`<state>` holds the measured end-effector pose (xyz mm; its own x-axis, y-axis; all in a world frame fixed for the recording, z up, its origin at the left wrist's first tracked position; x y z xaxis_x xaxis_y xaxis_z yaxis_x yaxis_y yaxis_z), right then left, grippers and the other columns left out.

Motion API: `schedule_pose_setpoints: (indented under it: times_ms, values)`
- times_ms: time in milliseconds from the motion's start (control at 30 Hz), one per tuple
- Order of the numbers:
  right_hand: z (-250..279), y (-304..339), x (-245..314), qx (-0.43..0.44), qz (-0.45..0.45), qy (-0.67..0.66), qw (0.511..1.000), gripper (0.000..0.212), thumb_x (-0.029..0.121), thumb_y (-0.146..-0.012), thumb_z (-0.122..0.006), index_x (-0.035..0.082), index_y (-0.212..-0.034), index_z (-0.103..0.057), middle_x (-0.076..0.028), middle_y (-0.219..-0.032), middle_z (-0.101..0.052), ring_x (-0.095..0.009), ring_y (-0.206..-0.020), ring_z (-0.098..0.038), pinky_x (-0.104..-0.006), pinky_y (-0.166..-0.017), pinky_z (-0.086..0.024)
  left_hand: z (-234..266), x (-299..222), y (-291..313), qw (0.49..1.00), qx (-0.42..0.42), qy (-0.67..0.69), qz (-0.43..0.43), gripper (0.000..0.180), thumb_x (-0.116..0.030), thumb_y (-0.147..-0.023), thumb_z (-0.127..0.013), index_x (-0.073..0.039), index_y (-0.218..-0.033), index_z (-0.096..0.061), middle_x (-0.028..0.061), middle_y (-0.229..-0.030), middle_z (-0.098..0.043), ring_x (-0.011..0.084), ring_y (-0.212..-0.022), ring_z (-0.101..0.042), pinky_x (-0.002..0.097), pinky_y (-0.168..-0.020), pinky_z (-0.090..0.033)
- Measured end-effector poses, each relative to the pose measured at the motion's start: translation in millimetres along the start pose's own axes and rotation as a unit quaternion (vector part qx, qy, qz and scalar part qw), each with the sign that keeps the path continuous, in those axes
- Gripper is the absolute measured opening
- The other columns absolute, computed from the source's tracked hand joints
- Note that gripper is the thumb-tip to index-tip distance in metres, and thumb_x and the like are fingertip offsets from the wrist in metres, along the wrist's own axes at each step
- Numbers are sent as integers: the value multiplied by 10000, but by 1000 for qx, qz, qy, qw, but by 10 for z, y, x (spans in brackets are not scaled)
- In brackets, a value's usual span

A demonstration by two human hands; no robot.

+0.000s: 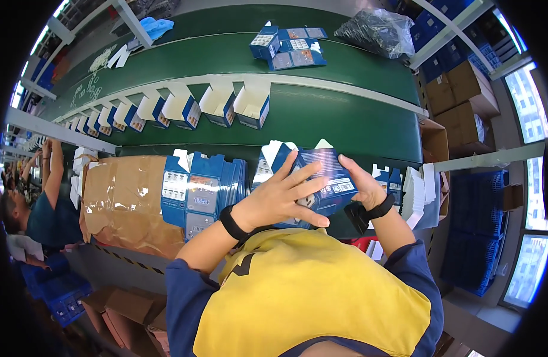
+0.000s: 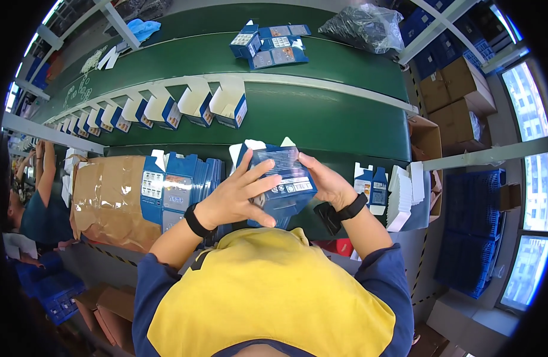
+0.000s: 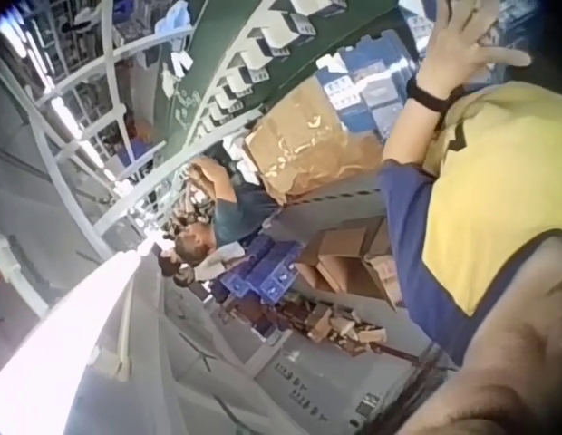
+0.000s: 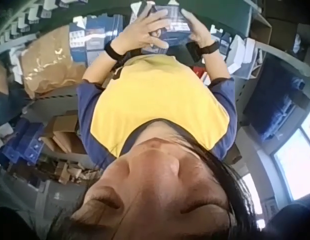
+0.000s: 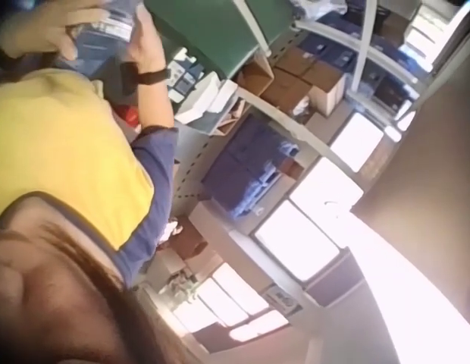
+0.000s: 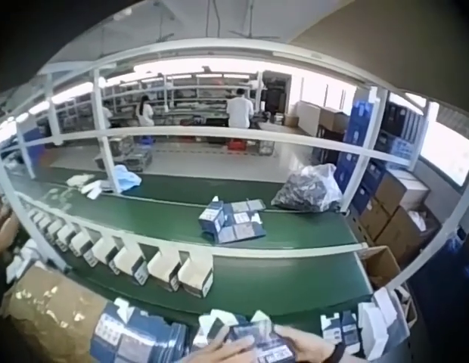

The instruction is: Assembling and inspecting blue cardboard boxes on an assembly line.

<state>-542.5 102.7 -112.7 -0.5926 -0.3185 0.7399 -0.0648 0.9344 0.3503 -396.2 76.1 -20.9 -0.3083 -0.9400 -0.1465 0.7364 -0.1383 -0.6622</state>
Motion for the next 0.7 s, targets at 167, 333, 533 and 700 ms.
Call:
schedule_pose_setpoints:
  times_ms: [167, 333, 533, 700]
  values:
    - [379, -918, -12, 62, -27, -13, 998, 924, 217, -786, -643, 28, -1443, -22, -188, -1374, -367, -319, -1198, -459, -355, -964, -422, -269, 897, 874, 854, -34, 10, 520, 976, -124, -681, -738, -33, -1423, -110, 239, -1375, -318, 390, -1248, -354, 445, -1048, -289]
    - [1105, -1837, -60, -210, 290, 431, 828, 1256, 174, -602, -801, 20, -1408, 151, -235, -1400, -301, -339, -1220, -429, -366, -993, -389, -1207, 879, 1751, 647, 6, 23, 762, 983, -91, -669, -748, -20, -1422, -118, 243, -1301, -381, 375, -1216, -375, 398, -1000, -337]
    - [670, -1301, -209, -297, 228, 556, 742, 1072, 151, -718, -717, 5, -1422, 77, -218, -1368, -363, -276, -1212, -441, -326, -951, -413, -1148, 780, 1977, 653, 16, 34, 757, 877, -131, -649, -766, -31, -1350, -247, 184, -1225, -427, 355, -1180, -396, 491, -976, -319]
    - [752, -330, -1316, -230, -77, 153, 958, 892, 180, -770, -658, -83, -1401, -85, -236, -1334, -411, -258, -1182, -462, -311, -950, -398, -1160, 865, 1985, 690, -39, 43, 721, 759, -146, -648, -766, -35, -1267, -342, 166, -1225, -429, 351, -1176, -397, 471, -984, -308]
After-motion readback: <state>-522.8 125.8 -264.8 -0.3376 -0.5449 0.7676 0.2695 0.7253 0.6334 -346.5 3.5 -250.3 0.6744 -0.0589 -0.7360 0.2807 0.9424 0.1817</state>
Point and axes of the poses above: each hand's wrist, its own y-axis away from the middle knuckle, its own z-axis out of the back of the hand, x = y × z, the point moved 8 cm from there along -y, towards the middle knuckle
